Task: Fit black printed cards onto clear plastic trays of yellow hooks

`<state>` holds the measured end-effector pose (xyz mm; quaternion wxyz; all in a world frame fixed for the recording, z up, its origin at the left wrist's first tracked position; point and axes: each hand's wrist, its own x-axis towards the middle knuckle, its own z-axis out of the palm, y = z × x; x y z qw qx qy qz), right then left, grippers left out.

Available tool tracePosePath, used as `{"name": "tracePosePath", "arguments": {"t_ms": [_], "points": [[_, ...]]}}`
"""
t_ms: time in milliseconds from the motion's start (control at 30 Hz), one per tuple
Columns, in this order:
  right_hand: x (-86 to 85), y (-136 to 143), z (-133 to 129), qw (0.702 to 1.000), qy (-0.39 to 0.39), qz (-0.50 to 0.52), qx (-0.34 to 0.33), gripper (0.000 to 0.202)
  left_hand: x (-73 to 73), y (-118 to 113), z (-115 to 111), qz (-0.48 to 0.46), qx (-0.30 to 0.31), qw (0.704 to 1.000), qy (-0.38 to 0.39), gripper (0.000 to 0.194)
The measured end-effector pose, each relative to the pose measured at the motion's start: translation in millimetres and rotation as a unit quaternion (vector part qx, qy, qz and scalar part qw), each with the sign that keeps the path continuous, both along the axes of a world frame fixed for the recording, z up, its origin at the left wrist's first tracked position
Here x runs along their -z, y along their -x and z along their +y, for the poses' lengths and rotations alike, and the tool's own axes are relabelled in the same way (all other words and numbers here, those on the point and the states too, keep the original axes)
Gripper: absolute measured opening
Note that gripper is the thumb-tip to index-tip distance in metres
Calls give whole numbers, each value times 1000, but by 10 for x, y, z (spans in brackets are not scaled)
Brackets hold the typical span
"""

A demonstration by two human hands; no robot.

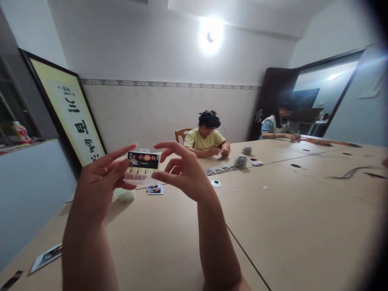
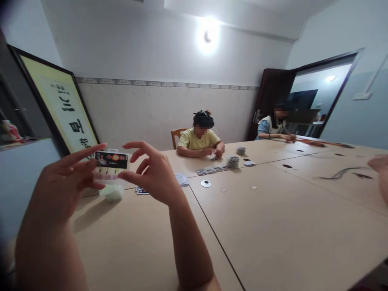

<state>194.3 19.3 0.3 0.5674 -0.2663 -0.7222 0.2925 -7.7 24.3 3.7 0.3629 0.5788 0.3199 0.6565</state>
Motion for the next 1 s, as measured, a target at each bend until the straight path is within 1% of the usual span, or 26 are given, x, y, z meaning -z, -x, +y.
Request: {"name": "tracePosePath", "arguments": {"t_ms": [100,233,300,367,533,667,833,1000], "points": [[14,-56,39,995,-5,-98,-33,64,11,65,64,43,-17,999,9,41],[69,-104,158,979,-77,-185,-27,80,21,131,107,123,22,991,48,61],[100,-110,230,969,-102,-222,-37,82,31,141,120,147,37,987,55,63],[124,-98,291,960,-110,-251,-50,80,45,138,133,165,51,984,52,61],[157,-57,374,952,-123,-275,-60,77,74,127,167,206,71,974,54,47],[188,-82,419,948,-122,-288,-55,74,80,125,184,218,75,971,57,42],[188,-96,433,946,-105,-301,-57,71,77,118,173,233,77,968,56,43],[161,-55,399,947,-101,-303,-32,68,71,141,168,231,86,966,70,54]]}}
